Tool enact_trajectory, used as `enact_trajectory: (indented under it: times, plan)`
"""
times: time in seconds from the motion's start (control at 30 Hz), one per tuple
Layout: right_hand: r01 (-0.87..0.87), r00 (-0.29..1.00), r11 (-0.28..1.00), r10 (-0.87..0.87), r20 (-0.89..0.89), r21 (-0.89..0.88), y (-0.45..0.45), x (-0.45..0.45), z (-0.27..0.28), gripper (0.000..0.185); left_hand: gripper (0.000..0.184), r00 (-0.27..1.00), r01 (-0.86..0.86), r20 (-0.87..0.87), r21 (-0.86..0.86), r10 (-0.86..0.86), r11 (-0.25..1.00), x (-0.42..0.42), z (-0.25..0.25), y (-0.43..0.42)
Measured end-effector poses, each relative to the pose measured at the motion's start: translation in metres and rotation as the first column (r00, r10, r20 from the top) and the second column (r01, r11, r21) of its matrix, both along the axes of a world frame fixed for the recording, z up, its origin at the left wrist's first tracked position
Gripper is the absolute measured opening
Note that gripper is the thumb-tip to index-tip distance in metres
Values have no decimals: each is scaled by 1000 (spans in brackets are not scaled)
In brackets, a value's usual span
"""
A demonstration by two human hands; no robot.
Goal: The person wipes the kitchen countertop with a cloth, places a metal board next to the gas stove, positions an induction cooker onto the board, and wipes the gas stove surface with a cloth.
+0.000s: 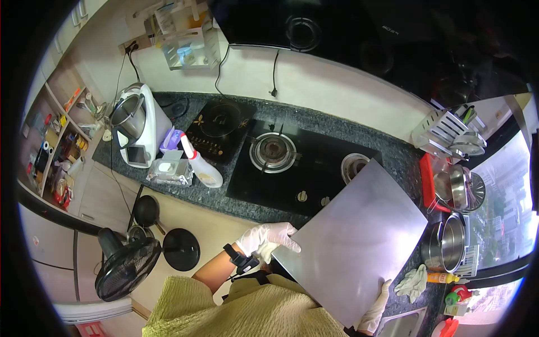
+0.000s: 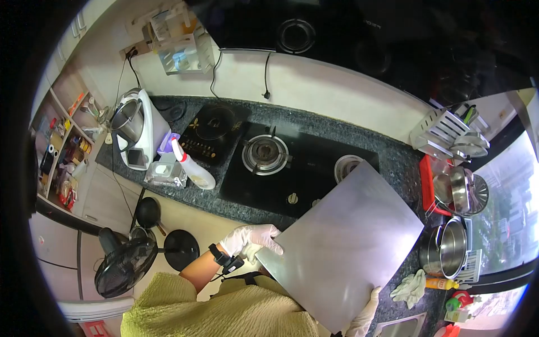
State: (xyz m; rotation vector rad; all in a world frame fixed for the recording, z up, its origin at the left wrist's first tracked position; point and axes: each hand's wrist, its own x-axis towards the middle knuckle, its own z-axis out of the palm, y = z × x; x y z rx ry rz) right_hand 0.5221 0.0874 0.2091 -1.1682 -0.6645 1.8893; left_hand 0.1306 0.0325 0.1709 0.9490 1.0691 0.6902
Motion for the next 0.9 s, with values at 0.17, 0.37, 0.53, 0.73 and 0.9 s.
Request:
enact_trajectory:
  times: [0.17, 0.37, 0.53, 0.73, 0.9]
  plan:
    - [146, 989, 988, -147, 29, 48, 22, 7, 0, 79, 40, 997, 38, -63, 8, -37, 999, -13, 16, 41]
    - [258, 949, 964, -265, 173, 57, 38, 20, 8, 71, 38, 863, -436, -188, 191, 469, 879, -59, -1, 42]
    - [328, 903, 941, -338, 263, 84, 47, 12, 18, 72, 34, 277, -952, 23, 145, 961, 271, -125, -45, 17]
    - [356, 867, 930, -363, 342, 85, 39, -12, 24, 73, 87, -191, -547, -875, 471, 444, 692, -149, -146, 4]
    - [368, 842, 927, -367, 396, 76, 30, -38, 26, 74, 94, -207, -369, -910, 412, 358, 833, -142, -167, 5]
